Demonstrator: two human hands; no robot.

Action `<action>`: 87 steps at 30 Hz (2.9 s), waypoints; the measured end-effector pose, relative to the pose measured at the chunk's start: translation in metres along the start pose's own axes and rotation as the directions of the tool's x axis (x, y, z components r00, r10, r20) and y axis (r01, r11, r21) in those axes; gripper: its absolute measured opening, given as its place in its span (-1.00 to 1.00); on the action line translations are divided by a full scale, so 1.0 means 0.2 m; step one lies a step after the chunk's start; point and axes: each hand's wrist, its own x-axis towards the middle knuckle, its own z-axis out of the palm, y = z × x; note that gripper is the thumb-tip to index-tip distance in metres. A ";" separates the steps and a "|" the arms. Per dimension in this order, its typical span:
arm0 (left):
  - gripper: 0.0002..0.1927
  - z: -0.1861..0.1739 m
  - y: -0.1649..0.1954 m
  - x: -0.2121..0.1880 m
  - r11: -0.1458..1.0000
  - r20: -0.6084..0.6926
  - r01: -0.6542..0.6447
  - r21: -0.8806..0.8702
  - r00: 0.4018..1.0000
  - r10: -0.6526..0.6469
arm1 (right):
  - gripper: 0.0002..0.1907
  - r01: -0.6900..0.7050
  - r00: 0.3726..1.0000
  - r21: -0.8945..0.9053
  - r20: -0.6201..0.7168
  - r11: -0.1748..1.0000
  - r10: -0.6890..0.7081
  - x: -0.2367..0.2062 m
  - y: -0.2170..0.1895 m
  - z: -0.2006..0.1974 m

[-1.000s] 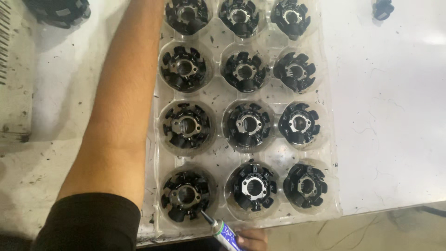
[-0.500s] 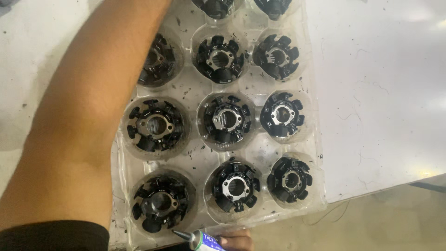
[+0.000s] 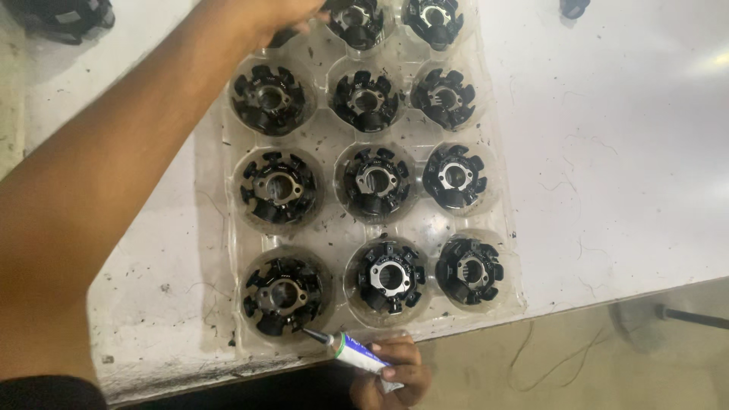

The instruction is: The person picks up black metal clutch/rotor assemblies from a blister tray on a workbench and squeezes adhesive from a tube onto the metal hub of each part, rotating the part to reach the surface, then places it back in the tray. At the end they wipe the adhesive tube with a dark cloth.

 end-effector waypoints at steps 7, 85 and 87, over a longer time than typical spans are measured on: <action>-0.38 0.39 0.11 -0.83 0.821 -0.204 -0.186 -0.540 0.975 0.087 | -0.67 -0.192 0.978 0.168 -0.048 0.967 0.203 0.08 -0.08 0.02; -0.60 0.79 -0.06 -1.88 0.527 -0.607 -0.595 -0.606 0.775 0.177 | -0.58 0.164 0.918 -0.282 0.394 0.945 -0.041 0.20 -0.72 0.28; -0.61 0.80 -0.06 -1.88 0.524 -0.613 -0.596 -0.609 0.772 0.166 | -0.58 0.154 0.916 -0.292 0.400 0.944 -0.026 0.20 -0.73 0.29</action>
